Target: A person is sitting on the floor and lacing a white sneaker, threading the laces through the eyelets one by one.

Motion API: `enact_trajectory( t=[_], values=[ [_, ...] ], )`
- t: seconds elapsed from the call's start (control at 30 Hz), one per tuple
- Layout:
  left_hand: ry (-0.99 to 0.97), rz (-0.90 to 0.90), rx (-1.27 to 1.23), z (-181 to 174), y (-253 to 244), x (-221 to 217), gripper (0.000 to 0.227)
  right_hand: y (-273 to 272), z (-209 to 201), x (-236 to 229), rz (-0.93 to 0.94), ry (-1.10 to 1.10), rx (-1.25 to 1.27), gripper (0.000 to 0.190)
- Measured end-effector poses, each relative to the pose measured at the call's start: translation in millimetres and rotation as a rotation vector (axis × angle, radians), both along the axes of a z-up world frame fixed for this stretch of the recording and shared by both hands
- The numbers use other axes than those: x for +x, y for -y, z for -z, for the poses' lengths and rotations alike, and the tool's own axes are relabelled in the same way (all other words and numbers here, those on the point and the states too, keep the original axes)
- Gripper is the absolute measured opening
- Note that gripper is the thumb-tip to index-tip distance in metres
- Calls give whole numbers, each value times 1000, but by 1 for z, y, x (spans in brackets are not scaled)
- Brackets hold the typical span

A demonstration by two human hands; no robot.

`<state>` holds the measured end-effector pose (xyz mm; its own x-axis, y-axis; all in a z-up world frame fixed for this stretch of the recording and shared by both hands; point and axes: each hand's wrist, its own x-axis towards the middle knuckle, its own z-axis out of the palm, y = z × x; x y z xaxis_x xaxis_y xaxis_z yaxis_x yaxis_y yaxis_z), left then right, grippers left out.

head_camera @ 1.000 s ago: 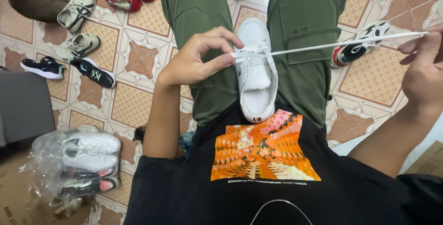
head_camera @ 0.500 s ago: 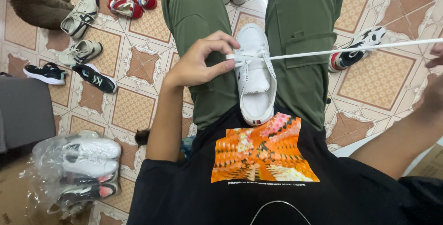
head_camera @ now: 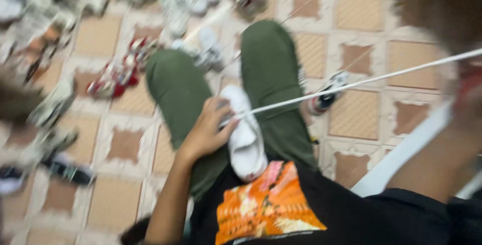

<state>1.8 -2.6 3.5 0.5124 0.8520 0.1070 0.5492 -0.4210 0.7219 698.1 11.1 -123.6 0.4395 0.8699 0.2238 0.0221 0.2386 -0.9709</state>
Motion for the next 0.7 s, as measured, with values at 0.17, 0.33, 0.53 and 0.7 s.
enact_trajectory(
  t=[0.17,0.33,0.53,0.7],
  values=[
    [56,-130,-22,-8,11,14,27,-5,-183,-152,239,329,359,12],
    [-124,-415,223,-16,41,21,43,-5,-213,-203,122,-50,361,10],
    [-100,-679,40,8,62,30,43,-5,-190,-210,94,-292,434,14],
    [-85,-714,114,27,60,23,26,-4,-189,-215,64,-322,480,11]
  ],
)
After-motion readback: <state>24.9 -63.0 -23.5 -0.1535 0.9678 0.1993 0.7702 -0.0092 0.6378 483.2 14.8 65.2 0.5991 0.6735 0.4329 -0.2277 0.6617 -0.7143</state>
